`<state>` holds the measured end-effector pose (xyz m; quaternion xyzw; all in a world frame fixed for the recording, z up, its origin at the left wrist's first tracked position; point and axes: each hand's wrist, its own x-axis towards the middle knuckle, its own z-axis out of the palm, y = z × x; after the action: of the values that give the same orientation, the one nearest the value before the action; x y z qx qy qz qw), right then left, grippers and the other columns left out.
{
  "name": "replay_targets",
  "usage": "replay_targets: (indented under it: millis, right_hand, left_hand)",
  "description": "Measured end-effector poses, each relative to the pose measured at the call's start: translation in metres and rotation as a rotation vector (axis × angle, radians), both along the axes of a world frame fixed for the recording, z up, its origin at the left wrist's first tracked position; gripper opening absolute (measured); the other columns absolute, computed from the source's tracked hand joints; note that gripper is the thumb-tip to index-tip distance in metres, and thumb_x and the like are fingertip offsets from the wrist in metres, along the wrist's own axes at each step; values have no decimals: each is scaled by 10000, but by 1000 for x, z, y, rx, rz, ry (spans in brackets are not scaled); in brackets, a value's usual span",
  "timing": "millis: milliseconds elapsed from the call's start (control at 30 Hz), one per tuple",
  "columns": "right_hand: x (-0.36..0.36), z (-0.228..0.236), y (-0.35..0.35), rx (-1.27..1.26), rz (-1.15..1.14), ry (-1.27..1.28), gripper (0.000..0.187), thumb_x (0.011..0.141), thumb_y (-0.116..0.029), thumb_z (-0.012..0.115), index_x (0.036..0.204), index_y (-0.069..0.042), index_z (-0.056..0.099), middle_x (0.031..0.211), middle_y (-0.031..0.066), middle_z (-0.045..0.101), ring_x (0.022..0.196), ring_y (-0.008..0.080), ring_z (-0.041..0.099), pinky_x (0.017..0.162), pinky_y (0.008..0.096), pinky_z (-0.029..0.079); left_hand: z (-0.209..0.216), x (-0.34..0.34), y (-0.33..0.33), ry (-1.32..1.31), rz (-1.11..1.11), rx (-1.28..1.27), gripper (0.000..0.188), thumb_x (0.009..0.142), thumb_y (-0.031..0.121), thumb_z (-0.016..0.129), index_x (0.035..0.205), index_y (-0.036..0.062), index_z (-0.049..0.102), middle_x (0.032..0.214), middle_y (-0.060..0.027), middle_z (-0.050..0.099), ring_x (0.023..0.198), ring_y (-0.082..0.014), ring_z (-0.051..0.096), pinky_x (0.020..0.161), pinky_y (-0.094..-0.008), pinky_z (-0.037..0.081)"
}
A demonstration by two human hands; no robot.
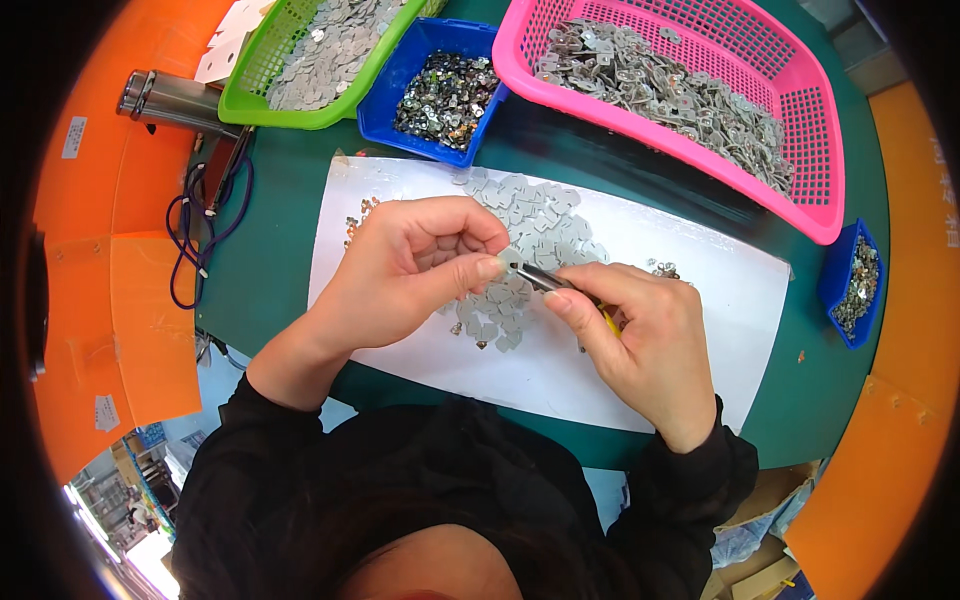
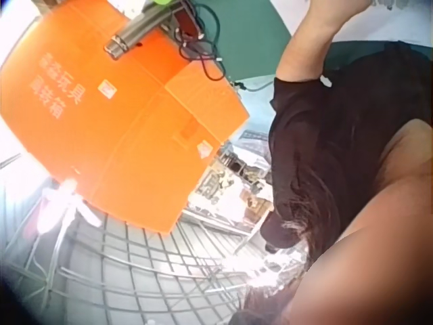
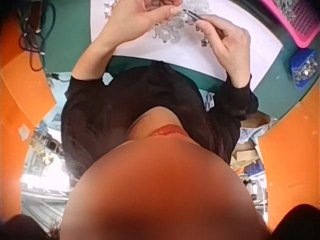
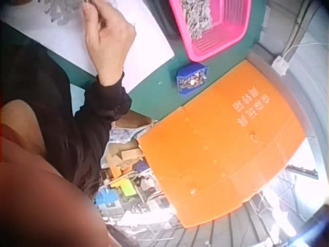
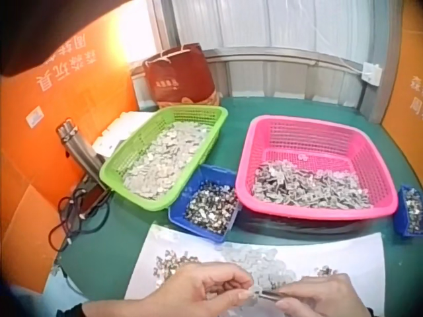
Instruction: Assembling or sorting small metal zipper components at a factory workbench using pliers.
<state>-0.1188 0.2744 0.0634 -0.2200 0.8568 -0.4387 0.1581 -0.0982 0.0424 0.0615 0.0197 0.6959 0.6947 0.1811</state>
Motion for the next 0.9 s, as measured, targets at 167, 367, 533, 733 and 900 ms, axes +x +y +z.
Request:
replay_targets:
  millis: [167, 367, 533, 733, 900]
  right_hand:
    - [0, -2, 0, 20, 13, -23, 194, 922, -151, 638, 1004, 0, 730, 783, 99, 715, 625, 155, 623, 584, 268, 467]
    - [-2, -6, 1, -5, 29, -34, 211, 935, -176, 633, 1014, -9, 737, 754, 92, 707, 607, 141, 619, 567, 265, 468]
    - [-3, -12, 4, -48, 45, -125, 280, 975, -242, 594, 1016, -8, 741, 674, 57, 653, 578, 107, 592, 534, 246, 450]
    - [-3, -11, 3, -38, 59, -174, 312, 996, -272, 562, 1021, -22, 746, 590, 25, 565, 525, 94, 559, 523, 246, 445]
    - [-3, -11, 0, -20, 63, -121, 279, 983, -242, 577, 1003, -21, 746, 579, 34, 559, 523, 97, 562, 520, 249, 442]
  left_hand:
    - [0, 0, 0, -7, -18, -15, 165, 902, 5, 673, 1047, -56, 626, 925, -28, 648, 835, -61, 610, 724, -215, 499]
    - [-1, 0, -1, -12, -17, -18, 167, 902, 10, 675, 1048, -55, 626, 924, -24, 645, 830, -62, 607, 721, -218, 499]
    - [-1, -1, -3, -11, -37, 11, 168, 906, 24, 681, 1043, -53, 625, 919, -20, 639, 824, -62, 602, 717, -220, 497]
    - [-3, 0, -3, -3, -36, -7, 163, 908, 27, 680, 1040, -50, 624, 923, -18, 635, 832, -59, 599, 728, -217, 495]
    - [-2, 0, -4, -1, -46, -44, 160, 908, 18, 675, 1042, -54, 624, 934, -19, 635, 839, -57, 599, 733, -215, 495]
